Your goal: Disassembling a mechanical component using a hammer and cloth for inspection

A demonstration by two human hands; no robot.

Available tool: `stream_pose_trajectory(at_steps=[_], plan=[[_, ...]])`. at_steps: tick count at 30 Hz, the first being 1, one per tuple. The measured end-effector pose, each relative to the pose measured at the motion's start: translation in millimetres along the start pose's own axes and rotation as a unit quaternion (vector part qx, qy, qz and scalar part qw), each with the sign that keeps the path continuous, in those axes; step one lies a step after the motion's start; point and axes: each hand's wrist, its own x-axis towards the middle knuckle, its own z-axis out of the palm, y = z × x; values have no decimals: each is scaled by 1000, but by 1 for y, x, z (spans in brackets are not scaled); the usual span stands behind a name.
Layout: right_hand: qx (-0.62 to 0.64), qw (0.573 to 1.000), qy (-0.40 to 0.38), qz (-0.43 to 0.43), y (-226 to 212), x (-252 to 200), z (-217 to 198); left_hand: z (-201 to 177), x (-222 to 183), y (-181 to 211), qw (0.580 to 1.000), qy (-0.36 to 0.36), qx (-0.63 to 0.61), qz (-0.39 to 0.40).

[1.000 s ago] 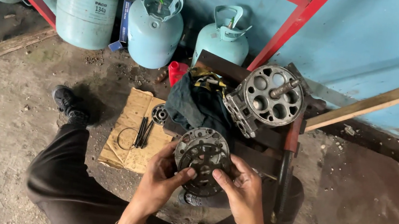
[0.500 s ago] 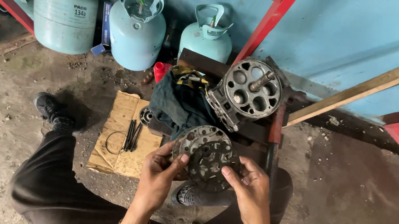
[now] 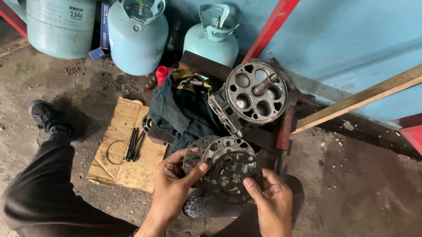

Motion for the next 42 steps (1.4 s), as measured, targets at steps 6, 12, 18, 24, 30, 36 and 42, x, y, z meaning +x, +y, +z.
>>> stream_pose_trajectory(at_steps=[6,12,18,24,30,36,42], plan=[[66,995,8,-72,-1,4,-5,4,0,4,998,-4,39,56],[282,954,-11,-97,4,12,-25,0,0,1,998,33,20,45],[282,956,-38,-67,-4,7,-21,-2,0,-3,999,35,11,31],[114,993,-28,-1,5,9,-8,5,-6,1,999,14,21,33],[72,996,-34,-38,13,5,-12,-2,-5,-11,998,-6,32,47],[77,996,-41,33,5,-5,-25,-1,-2,-21,998,-50,0,29],[46,998,32,5,-15,-6,-35,14,-1,-9,999,-40,5,1]])
